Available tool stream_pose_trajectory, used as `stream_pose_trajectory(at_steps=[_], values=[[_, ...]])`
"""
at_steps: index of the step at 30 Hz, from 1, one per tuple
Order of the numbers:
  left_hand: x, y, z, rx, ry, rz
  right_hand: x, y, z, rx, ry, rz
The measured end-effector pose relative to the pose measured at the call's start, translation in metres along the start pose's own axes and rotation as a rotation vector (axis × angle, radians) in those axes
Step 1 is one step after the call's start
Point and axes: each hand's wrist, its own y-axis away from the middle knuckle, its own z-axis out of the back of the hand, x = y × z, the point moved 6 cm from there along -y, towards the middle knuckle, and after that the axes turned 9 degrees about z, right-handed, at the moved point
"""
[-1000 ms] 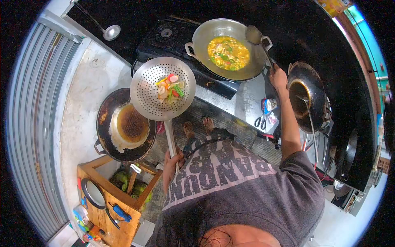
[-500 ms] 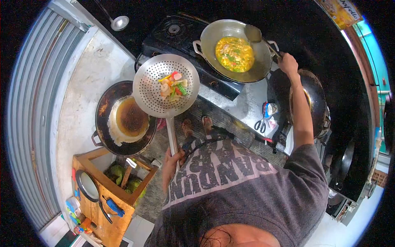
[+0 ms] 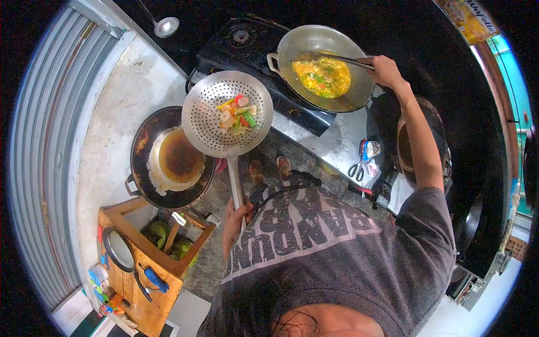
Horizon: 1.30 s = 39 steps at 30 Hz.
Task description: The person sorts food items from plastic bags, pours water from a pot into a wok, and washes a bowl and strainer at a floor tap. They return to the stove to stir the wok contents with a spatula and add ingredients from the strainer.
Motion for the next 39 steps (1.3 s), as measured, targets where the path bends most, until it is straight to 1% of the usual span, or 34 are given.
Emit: stream_pose_trajectory(at_steps=[2, 5, 8, 9, 12, 13, 16, 19, 22, 25, 26, 28, 32, 34, 37, 38, 39], values=[[0.002, -0.003, 0.002, 0.01, -0.023, 0.02, -0.007, 0.009, -0.007, 0.048, 0.059, 0.05], [0.012, -0.011, 0.012, 0.026, -0.022, 0.048, 0.007, 0.039, 0.008, 0.039, 0.115, 0.137], [0.013, -0.012, 0.015, 0.041, 0.01, 0.058, -0.012, 0.065, -0.005, -0.038, 0.176, 0.188], [0.01, -0.012, 0.015, 0.055, 0.007, 0.059, -0.002, 0.072, 0.007, -0.045, 0.205, 0.19], [0.003, -0.006, 0.014, 0.072, 0.003, 0.045, 0.05, 0.106, 0.073, -0.082, 0.277, 0.193], [0.002, -0.005, 0.015, 0.074, 0.003, 0.038, 0.054, 0.115, 0.082, -0.058, 0.269, 0.142], [0.007, -0.006, 0.023, 0.069, 0.028, 0.118, 0.068, 0.137, 0.104, 0.027, 0.232, 0.001], [-0.001, 0.001, 0.02, 0.02, 0.015, 0.088, 0.061, 0.153, 0.091, 0.043, 0.297, 0.021], [-0.008, 0.001, 0.02, 0.054, -0.094, 0.089, 0.062, 0.158, 0.073, 0.101, 0.378, 0.037], [-0.002, -0.002, 0.023, 0.086, 0.004, 0.078, 0.07, 0.157, 0.061, 0.146, 0.382, -0.054], [0.001, -0.004, 0.026, 0.088, -0.003, 0.077, 0.064, 0.165, 0.046, -0.042, 0.31, 0.063], [0.004, -0.008, 0.028, 0.095, -0.019, 0.072, 0.062, 0.155, 0.024, -0.02, 0.312, 0.009], [-0.003, -0.003, 0.021, 0.03, -0.044, 0.075, 0.06, 0.142, 0.008, -0.008, 0.267, -0.083], [-0.004, -0.004, 0.02, 0.005, -0.055, 0.06, 0.059, 0.139, 0.017, -0.031, 0.202, -0.138], [-0.002, -0.009, 0.019, 0.092, -0.133, 0.023, 0.058, 0.151, 0.055, -0.032, 0.13, -0.154], [-0.001, -0.008, 0.018, 0.082, -0.125, 0.035, 0.058, 0.154, 0.065, 0.009, 0.158, -0.154], [-0.003, -0.004, 0.014, 0.073, -0.114, 0.046, 0.065, 0.155, 0.077, -0.001, 0.144, -0.143]])
